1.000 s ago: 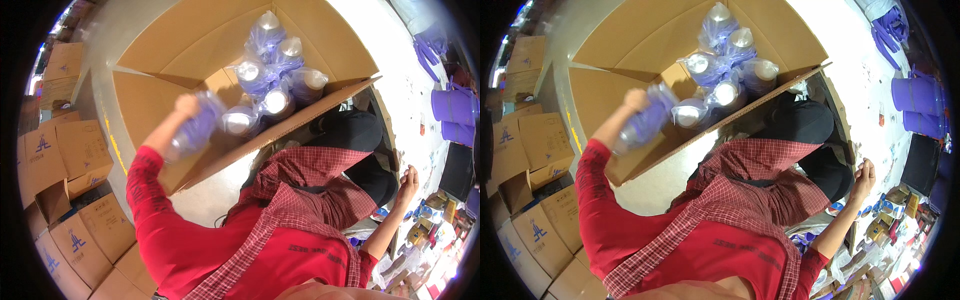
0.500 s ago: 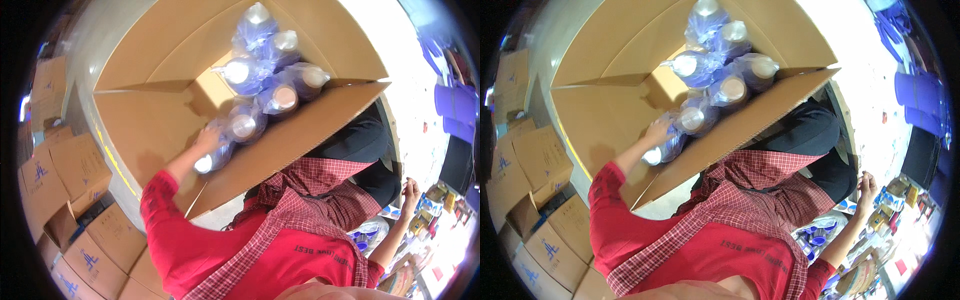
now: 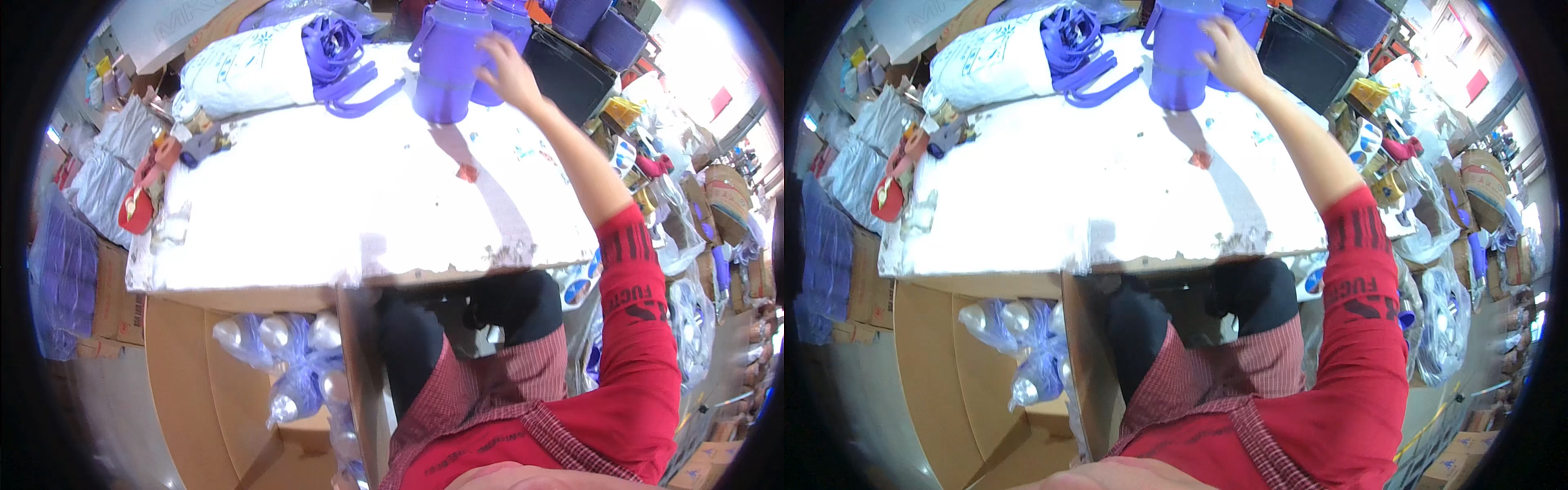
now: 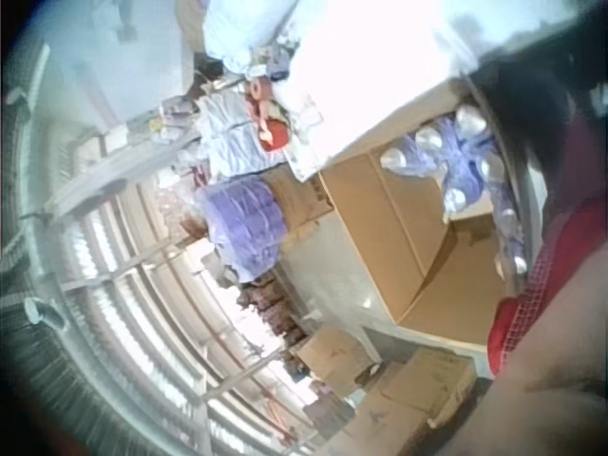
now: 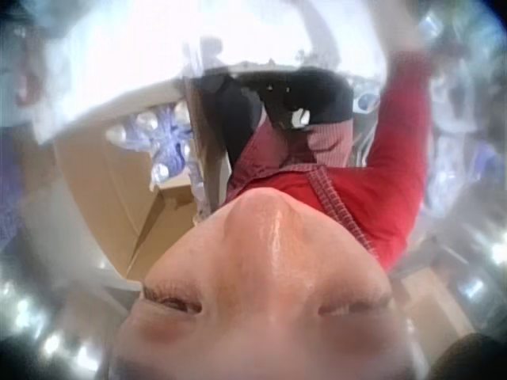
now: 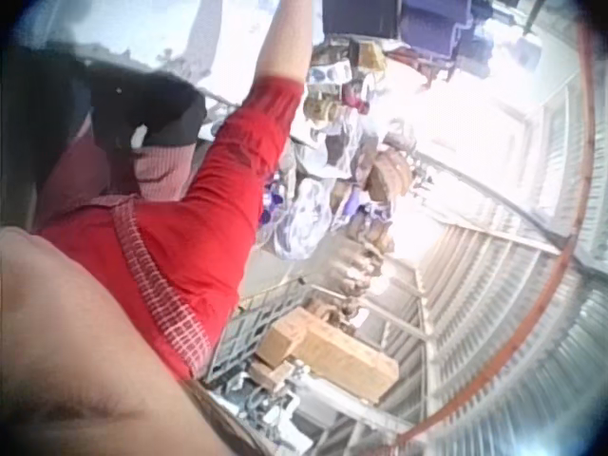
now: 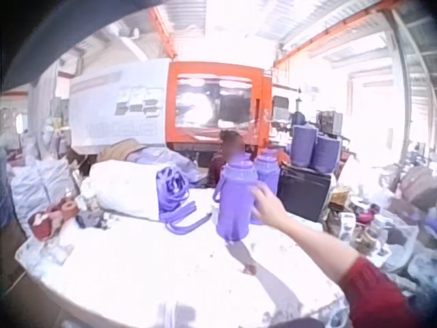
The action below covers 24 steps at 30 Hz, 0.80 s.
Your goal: The person assembles purple water bottles by inserting metal cups into the bottle openings, wrapping each with a plastic sleeve, and applying a label. The finished bottles are placed into a cardboard box. The process is repeated for multiple units.
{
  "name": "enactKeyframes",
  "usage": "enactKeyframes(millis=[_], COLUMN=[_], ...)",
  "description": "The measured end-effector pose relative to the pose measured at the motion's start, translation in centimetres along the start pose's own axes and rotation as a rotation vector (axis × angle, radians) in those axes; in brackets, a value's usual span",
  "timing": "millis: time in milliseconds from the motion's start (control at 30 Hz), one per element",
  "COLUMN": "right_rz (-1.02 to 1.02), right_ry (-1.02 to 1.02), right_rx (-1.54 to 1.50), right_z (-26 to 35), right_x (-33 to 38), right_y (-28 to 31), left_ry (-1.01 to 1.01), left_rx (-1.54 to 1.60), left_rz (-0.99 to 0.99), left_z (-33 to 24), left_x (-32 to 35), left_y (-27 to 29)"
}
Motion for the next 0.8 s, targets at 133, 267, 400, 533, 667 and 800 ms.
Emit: enactKeyframes(millis=[133,267,400,533,667,800], right_rz=[-0.285,-0.172,0.094,-0.258,0.214,0.345], right_ry=[0.071,-0.14,-0.089,0.464,0.201,0.036], right_rx=[0.271,-0.008,-0.072,-0.18,-1.129,-1.268], right_z=[-3.1,-2.4,1.4,6.2,9.0,11.5], right_x=[-12.5,-11.1,-4.0,0.5,5.5,15.9], right_y=[0.2,1.2,6.7,19.5,25.1,20.0], left_ry=[0.157,-0.082,-0.658,-1.145,-1.544,-1.378], left_rx=[-0.046,0.179,0.587,0.587,1.065,0.851], left_rz=[-0.073,-0.41,-0.69,-0.524,0.313,0.923], left_z=[-0.8,-8.8,-25.0,-45.9,-63.3,-69.3], left_x=[1.5,-0.8,-6.4,-5.7,2.6,10.9], left_y=[4.5,13.4,25.2,35.8,36.4,25.5])
Point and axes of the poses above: each hand's wrist, its own x-axis away from the middle knuckle, its own y-axis out of the back of the hand, z = x × y, the point moved 3 cm from there along -x, towards the middle knuckle, and after that the axes turned 9 degrees about z, right-handed, at the moved point
